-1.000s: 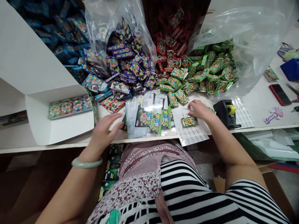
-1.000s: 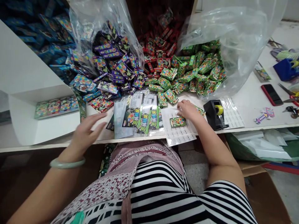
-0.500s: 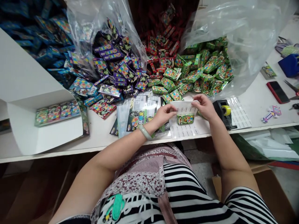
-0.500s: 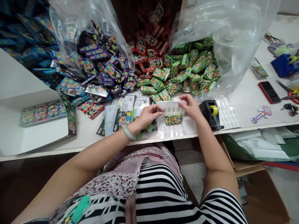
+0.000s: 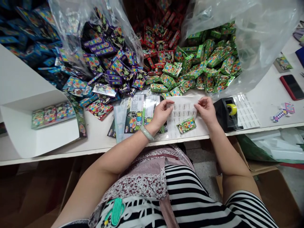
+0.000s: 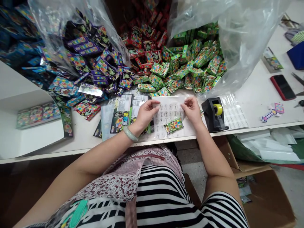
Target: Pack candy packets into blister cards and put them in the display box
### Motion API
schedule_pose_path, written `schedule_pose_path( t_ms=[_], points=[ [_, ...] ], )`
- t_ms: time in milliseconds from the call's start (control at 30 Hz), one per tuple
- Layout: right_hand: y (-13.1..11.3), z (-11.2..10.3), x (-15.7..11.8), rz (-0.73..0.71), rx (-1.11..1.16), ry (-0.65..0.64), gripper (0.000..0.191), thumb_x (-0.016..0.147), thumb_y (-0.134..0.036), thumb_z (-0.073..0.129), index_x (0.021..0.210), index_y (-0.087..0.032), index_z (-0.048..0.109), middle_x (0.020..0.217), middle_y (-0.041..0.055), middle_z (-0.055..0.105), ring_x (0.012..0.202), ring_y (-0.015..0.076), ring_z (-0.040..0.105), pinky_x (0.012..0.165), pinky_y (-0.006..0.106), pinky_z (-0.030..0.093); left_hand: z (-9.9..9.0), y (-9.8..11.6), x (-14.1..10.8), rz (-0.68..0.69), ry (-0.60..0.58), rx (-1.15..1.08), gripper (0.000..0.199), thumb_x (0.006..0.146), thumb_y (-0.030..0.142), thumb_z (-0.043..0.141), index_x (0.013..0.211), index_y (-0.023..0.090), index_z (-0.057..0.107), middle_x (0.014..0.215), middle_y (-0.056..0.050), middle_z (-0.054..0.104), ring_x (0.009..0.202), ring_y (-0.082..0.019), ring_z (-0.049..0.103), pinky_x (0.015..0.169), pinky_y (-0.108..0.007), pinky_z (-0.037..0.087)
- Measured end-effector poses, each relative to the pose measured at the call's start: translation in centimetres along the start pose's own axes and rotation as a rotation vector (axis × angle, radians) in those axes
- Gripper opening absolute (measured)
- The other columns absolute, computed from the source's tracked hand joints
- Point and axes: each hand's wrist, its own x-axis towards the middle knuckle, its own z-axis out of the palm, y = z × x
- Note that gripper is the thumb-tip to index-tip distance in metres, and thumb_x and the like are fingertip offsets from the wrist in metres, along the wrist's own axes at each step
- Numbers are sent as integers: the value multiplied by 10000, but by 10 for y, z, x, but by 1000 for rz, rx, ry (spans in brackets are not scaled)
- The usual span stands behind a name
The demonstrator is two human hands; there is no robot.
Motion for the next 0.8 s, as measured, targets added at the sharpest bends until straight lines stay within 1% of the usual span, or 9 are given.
schedule_pose_path(
  t_ms=[133, 233, 300, 367, 500, 600, 700, 800],
  points=[
    [-1, -2, -3, 94, 95, -22, 176, 738, -353, 604, 858, -234, 560, 832, 2, 603, 742, 146, 579, 668, 272, 508, 1, 2, -2, -8, -4, -19, 253, 772, 113, 624, 1006, 188, 685, 924, -14, 693, 783, -129, 604, 713, -249, 494],
    [-2, -3, -6, 125, 176, -10, 225, 710, -353, 648, 890, -218, 663, 884, 14, 669, 784, 153, 606, 735, 301, 524, 0, 5, -4, -48, -12, -84, 274, 758, 126, 641, 1022, 176, 697, 989, -31, 709, 830, -138, 620, 753, -264, 508],
    [-3, -5, -8, 121, 201, -27, 270, 692, -369, 702, 916, -218, 709, 919, 17, 698, 820, 157, 621, 786, 313, 525, -2, 6, -4, -101, -24, -127, 299, 751, 136, 658, 1045, 172, 703, 978, -36, 715, 812, -136, 620, 737, -262, 506],
    [-5, -7, -9, 104, 205, -58, 317, 660, -380, 761, 934, -222, 735, 927, 16, 712, 828, 158, 625, 802, 314, 524, -4, 7, -4, -116, -29, -128, 324, 749, 151, 680, 1071, 173, 708, 982, -39, 722, 790, -134, 615, 714, -259, 502],
    [-8, -11, -9, 34, 149, -75, 395, 633, -395, 815, 986, -234, 745, 879, 12, 709, 766, 155, 610, 745, 310, 527, -5, 7, -3, -12, 6, -5, 311, 748, 151, 720, 1059, 174, 720, 1047, -53, 733, 786, -132, 608, 736, -278, 500],
    [-8, -12, -9, -22, 47, -84, 419, 658, -422, 800, 1026, -229, 742, 878, 23, 712, 754, 166, 609, 717, 320, 523, -3, 6, -3, 50, 44, 122, 287, 752, 113, 714, 1032, 172, 726, 964, -45, 728, 733, -127, 580, 714, -287, 486],
    [-8, -12, -12, -49, -43, -69, 362, 687, -433, 766, 971, -208, 745, 833, 30, 709, 712, 166, 598, 685, 326, 507, -3, 6, -6, 110, 52, 209, 213, 771, 100, 701, 965, 182, 728, 851, -22, 685, 718, -131, 561, 686, -282, 477],
    [-9, -14, -14, -40, -56, -83, 297, 699, -436, 743, 880, -200, 738, 831, 42, 719, 733, 179, 619, 710, 340, 510, -6, 8, -10, 198, 27, 275, 67, 831, 149, 670, 860, 191, 713, 839, -24, 629, 782, -150, 571, 705, -292, 498]
  ],
)
